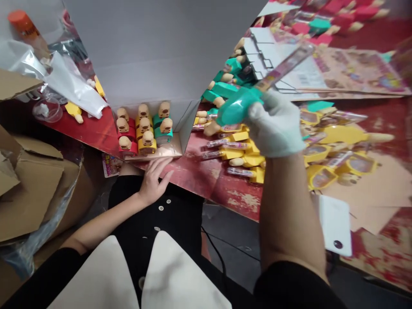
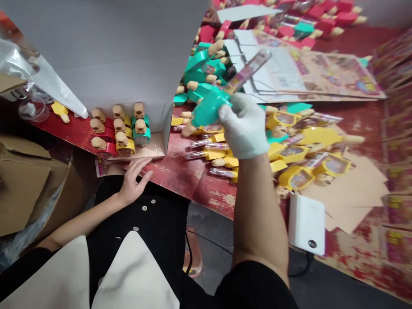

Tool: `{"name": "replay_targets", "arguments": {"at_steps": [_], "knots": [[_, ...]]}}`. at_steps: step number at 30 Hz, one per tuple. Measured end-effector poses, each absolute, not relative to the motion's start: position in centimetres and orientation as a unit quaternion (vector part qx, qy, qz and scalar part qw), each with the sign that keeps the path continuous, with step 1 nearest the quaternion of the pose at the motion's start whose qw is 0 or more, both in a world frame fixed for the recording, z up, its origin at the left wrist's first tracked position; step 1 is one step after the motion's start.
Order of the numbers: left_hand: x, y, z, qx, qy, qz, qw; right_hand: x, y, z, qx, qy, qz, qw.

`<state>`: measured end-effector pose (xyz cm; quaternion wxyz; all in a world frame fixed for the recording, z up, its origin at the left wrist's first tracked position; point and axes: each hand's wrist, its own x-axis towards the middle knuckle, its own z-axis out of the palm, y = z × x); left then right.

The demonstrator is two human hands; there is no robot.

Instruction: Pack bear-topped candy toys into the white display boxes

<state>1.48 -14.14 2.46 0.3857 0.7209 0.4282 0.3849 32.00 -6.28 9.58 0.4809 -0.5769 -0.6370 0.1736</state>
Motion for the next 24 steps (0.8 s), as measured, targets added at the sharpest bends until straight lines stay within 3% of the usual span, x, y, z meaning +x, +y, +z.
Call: {"name": "replay_targets", "arguments": {"at_steps": [2,4,7,10,13,16,19,21,24], "knots": [[3.4,-14.1,4.0,0.581,0.379,0.379,0.612,29.2,-10.1,9.0,-0.541,-0.647,0.128,0.523],[5.2,-13.8,5.0,0.422,0.318,0.349,0.774,26.5,-13.5,8.3,-0.514,-0.687,0.053,0.512],[6.7,-13.4,5.0,0.337,0.284,0.376,0.815,23.8,-16.9,7.1,-0.524,-0.689,0.071,0.495],[6.5,-13.9,3.6,0.412,0.302,0.383,0.770,23.3,-17.8,6.4,-0.562,-0.571,0.263,0.537],[4.5,-15.1,2.3,0.546,0.318,0.368,0.683,23.8,-17.5,6.9,-0.582,-0.531,0.407,0.462],[1.6,-15.8,1.6,0.719,0.390,0.360,0.450,23.7,-16.8,8.0,-0.626,-0.507,0.306,0.507],[-0.8,-15.4,0.7,0.839,0.409,0.284,0.221,22.2,-15.4,8.2,-0.581,-0.527,0.212,0.583],[-1.5,-14.9,0.1,0.869,0.404,0.244,0.150,21.0,-14.2,7.6,-0.553,-0.560,0.219,0.576],[-1.5,-14.4,-0.4,0.877,0.411,0.223,0.114,20.0,-12.5,6.8,-0.588,-0.615,0.209,0.482]]}}
